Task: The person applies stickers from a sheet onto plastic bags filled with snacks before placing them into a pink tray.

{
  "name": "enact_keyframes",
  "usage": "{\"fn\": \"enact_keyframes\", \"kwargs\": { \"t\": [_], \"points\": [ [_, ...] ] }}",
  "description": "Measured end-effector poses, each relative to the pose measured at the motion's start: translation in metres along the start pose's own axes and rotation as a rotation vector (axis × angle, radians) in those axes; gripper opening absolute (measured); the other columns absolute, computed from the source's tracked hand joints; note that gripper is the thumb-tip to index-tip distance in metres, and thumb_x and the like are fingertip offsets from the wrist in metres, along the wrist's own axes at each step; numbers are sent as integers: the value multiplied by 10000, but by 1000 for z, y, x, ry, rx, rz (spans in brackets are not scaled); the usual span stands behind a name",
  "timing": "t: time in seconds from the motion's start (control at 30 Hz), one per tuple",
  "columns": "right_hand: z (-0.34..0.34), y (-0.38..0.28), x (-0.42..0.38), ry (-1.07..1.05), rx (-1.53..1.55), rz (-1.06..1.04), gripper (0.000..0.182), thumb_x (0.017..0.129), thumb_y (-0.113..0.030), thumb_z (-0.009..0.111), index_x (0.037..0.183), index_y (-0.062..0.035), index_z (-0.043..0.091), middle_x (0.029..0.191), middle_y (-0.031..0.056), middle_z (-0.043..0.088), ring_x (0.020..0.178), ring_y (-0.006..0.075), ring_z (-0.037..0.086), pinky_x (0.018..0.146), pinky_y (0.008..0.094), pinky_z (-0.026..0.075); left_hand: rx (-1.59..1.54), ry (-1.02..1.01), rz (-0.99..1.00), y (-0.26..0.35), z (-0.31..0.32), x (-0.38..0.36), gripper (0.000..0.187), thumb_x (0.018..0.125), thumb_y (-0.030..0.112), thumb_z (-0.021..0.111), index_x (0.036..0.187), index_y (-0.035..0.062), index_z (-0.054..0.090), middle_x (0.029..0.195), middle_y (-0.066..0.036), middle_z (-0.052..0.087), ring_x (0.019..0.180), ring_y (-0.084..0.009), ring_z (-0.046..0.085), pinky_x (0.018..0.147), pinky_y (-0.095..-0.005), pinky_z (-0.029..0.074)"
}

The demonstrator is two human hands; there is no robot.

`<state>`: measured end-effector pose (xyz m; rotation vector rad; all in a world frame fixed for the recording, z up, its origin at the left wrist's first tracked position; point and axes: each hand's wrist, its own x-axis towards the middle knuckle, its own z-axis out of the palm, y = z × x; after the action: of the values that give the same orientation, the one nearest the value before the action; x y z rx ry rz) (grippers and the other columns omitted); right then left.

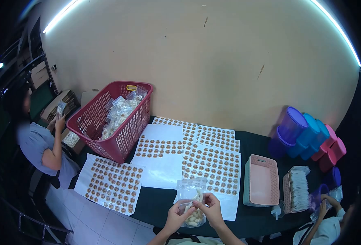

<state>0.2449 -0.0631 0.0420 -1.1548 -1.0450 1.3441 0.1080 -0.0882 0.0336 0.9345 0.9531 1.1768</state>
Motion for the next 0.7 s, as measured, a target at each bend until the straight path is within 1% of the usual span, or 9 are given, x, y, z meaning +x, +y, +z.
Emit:
{"fn": "enact_keyframes", "kwargs": {
  "t": [0.07,0.13,0.17,0.23,0.3,0.37,0.4,0.57,0.7],
  "points": [
    [-1,-3,-1,-18,-19,-16,269,713,-144,698,876,7,548,745,42,585,648,74,537,568,191,443,-23,-11,-18,1,-1,-1,329,794,57,594,1078,-25,450,960,-117,589,850,-132,581,720,-231,475],
    [-1,-13,-4,-136,-22,156,205,754,-118,658,871,1,541,784,42,586,701,71,542,635,199,441,13,28,21,1,-2,0,298,811,78,575,1068,-21,464,953,-103,590,836,-119,579,717,-227,474],
    [-1,-10,-5,-136,-18,153,205,754,-118,658,871,1,541,784,42,586,701,71,542,635,199,441,17,27,23,-2,-4,1,298,811,78,575,1068,-21,464,953,-103,590,836,-119,579,717,-227,474],
    [-3,2,-5,-144,-17,71,196,764,-138,652,855,-3,544,777,33,581,689,60,530,616,193,433,-36,81,7,-4,-3,5,349,814,160,594,1069,-48,476,910,-92,590,806,-98,567,686,-205,464],
    [-5,8,-4,-121,7,32,179,760,-132,655,832,-8,549,764,24,575,674,56,521,597,187,425,-20,73,11,4,4,4,319,830,165,573,1051,-52,497,901,-80,589,805,-85,557,691,-201,456],
    [-4,5,-1,-53,14,-17,219,748,-174,669,833,-3,563,719,14,561,633,51,502,547,182,410,-52,62,-3,12,9,5,287,835,150,562,1033,-52,515,896,-74,592,800,-82,558,698,-200,454],
    [-3,3,-1,-34,4,-66,223,745,-177,671,820,3,563,734,19,554,639,53,499,550,188,410,-32,36,13,12,9,6,266,840,134,553,1027,-54,524,901,-73,594,807,-85,560,702,-202,457],
    [-14,9,-12,39,4,-10,219,746,-165,669,825,10,563,754,24,545,670,61,515,560,190,425,31,-18,-35,12,16,6,266,840,116,550,1044,-52,518,936,-86,595,838,-101,565,721,-208,459],
    [-23,1,-11,72,37,-35,215,752,-160,664,824,12,559,757,25,543,678,62,525,566,194,452,47,-80,-64,11,26,10,285,841,126,551,1063,-49,508,958,-96,592,854,-114,568,735,-214,462]
  ]
}}
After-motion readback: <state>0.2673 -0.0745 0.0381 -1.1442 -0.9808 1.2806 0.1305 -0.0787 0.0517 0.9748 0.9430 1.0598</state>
